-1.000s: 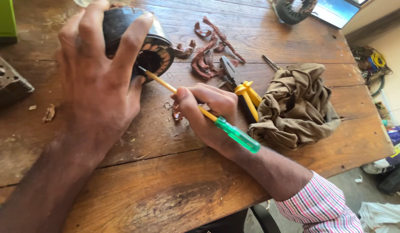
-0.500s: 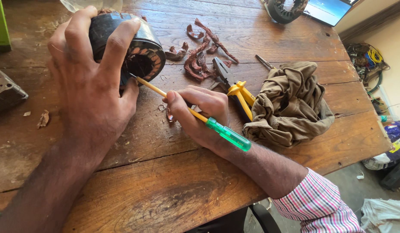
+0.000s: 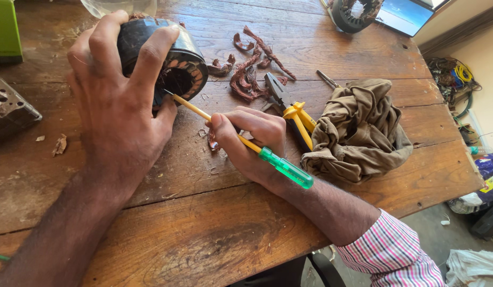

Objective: The person holds a burnt electric motor stator on a wooden workbench and uses a green-handled screwdriver to pry burnt copper windings out of the stator slots, working around the ring and pulling loosened winding pieces out by hand onto the table.

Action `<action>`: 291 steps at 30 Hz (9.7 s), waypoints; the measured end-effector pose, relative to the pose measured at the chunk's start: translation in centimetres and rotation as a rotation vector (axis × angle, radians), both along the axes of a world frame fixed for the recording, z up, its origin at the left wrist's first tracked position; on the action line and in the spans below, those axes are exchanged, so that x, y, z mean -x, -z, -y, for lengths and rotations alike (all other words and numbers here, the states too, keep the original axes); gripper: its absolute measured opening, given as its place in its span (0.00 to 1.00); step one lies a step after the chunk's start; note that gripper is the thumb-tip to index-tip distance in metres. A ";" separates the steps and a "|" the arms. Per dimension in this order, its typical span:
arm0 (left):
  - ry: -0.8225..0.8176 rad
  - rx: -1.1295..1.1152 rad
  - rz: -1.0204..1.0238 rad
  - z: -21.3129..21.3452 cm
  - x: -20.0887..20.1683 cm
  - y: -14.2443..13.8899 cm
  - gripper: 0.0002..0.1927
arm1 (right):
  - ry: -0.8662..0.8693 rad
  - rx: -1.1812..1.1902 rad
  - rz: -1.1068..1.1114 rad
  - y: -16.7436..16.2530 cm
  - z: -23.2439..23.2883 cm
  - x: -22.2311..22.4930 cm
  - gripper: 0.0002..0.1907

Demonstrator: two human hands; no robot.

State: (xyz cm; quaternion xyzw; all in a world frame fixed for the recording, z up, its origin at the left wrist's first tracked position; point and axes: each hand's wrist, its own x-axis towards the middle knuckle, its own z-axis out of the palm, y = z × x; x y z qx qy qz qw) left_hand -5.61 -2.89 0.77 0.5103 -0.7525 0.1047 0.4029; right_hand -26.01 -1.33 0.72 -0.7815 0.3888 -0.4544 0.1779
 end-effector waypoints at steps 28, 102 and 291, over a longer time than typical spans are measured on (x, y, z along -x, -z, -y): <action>-0.165 0.115 0.328 -2.1 -1.1 1.8 0.09 | 0.059 -0.005 0.007 -0.3 -0.2 0.0 0.08; -0.121 -0.158 0.243 -1.3 -0.5 1.9 0.39 | -0.016 -0.206 0.002 0.0 0.6 -0.4 0.11; -0.141 -0.084 0.420 -0.2 -0.7 3.1 0.14 | -0.047 0.191 -0.138 -0.6 0.9 0.4 0.07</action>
